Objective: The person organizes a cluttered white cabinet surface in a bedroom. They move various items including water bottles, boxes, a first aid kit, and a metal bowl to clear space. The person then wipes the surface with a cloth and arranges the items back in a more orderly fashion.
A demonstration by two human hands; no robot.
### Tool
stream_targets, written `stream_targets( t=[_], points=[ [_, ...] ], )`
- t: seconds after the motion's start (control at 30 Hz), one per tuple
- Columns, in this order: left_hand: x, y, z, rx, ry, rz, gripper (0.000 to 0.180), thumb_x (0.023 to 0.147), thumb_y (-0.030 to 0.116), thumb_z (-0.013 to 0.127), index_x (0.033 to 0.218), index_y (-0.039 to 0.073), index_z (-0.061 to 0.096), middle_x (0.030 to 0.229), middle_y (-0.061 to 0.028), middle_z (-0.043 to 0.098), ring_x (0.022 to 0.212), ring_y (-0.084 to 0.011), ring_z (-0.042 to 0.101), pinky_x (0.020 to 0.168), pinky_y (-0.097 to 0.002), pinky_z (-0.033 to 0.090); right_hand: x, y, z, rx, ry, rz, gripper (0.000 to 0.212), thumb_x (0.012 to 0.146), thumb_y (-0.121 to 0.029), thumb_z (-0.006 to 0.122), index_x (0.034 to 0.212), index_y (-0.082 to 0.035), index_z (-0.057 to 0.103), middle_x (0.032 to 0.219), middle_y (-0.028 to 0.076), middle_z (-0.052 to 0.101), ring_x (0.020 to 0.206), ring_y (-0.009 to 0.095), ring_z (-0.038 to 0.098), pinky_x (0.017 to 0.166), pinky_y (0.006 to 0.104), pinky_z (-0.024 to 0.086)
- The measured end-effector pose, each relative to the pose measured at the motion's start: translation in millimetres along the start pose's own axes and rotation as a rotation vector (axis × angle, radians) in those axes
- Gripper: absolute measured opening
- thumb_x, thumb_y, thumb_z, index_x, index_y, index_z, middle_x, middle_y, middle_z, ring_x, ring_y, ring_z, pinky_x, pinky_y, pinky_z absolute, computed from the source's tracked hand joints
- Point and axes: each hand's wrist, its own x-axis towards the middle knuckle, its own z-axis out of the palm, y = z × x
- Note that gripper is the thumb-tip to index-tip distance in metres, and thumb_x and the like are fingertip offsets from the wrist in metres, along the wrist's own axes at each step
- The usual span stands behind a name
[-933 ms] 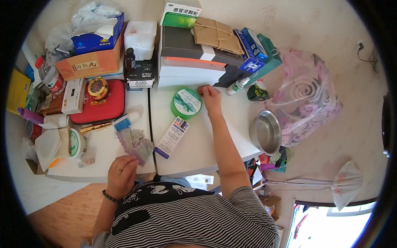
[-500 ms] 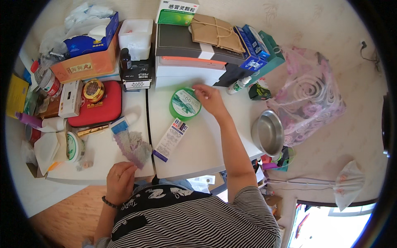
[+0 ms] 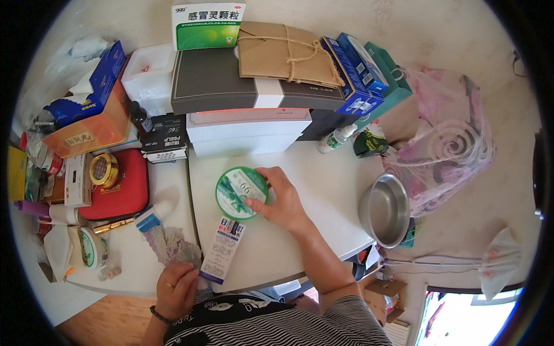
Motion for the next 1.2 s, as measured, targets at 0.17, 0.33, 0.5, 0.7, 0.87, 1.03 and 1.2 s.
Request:
stream_targets(
  t=[0.17,0.33,0.5,0.7,0.87,1.03,1.2],
  points=[
    [4,0,5,0.034,-0.035,-0.015,0.035,0.07,-0.005,0.07,0.103,0.002,0.063,0.106,-0.014,0.062,0.095,-0.0346,0.06,0.081,-0.0427,0.05,3,4,-2,0.119,0.023,-0.002,0.042,0.087,-0.01,0.067,0.126,-0.002,0.055,0.102,0.016,0.058,0.092,0.032,0.061,0.079,0.0368,0.052],
    [4,0,7,0.042,-0.015,-0.011,0.035,0.07,-0.005,0.07,0.103,0.002,0.063,0.106,-0.014,0.061,0.095,-0.0336,0.06,0.08,-0.042,0.049,17,11,-5,-0.175,0.074,-0.12,0.05,0.08,0.005,0.06,0.128,-0.012,0.06,0.103,0.015,0.054,0.093,0.031,0.06,0.078,0.0387,0.051],
    [2,-1,11,0.055,0.007,-0.008,0.035,0.07,-0.005,0.069,0.103,0.002,0.063,0.106,-0.014,0.062,0.093,-0.0334,0.06,0.08,-0.0419,0.049,24,10,-4,-0.474,0.074,-0.227,0.06,0.073,0.005,0.062,0.129,-0.017,0.06,0.109,0.014,0.051,0.098,0.03,0.058,0.081,0.0414,0.05],
    [2,-1,14,0.07,0.033,0.006,0.033,0.07,-0.006,0.068,0.102,0.001,0.064,0.106,-0.0141,0.062,0.093,-0.0333,0.06,0.079,-0.0422,0.049,29,8,-5,-0.589,0.138,-0.274,0.05,0.074,0.002,0.062,0.122,-0.013,0.063,0.105,0.013,0.053,0.094,0.03,0.059,0.079,0.0417,0.05],
    [1,-1,14,0.075,0.045,0.008,0.031,0.071,-0.005,0.068,0.102,0.001,0.064,0.106,-0.014,0.062,0.094,-0.0334,0.06,0.079,-0.0426,0.05,11,25,2,-0.44,0.283,-0.181,0.038,0.073,0.002,0.063,0.11,-0.006,0.064,0.098,0.012,0.056,0.09,0.03,0.06,0.079,0.0423,0.05],
    [1,-2,14,0.078,0.043,0.013,0.031,0.072,-0.004,0.068,0.102,0.001,0.064,0.106,-0.0134,0.062,0.094,-0.0332,0.061,0.08,-0.0428,0.049,27,12,-2,-0.572,0.109,-0.325,0.051,0.076,-0.004,0.064,0.126,-0.016,0.062,0.111,0.014,0.052,0.098,0.031,0.058,0.087,0.0424,0.048],
    [1,-3,15,0.082,0.039,0.016,0.031,0.072,-0.004,0.068,0.102,0.001,0.064,0.106,-0.0129,0.062,0.094,-0.033,0.061,0.08,-0.0424,0.049,30,16,3,-0.562,0.165,-0.294,0.05,0.075,0.001,0.065,0.123,-0.013,0.064,0.107,0.014,0.056,0.093,0.031,0.06,0.082,0.0417,0.049]
  ],
)
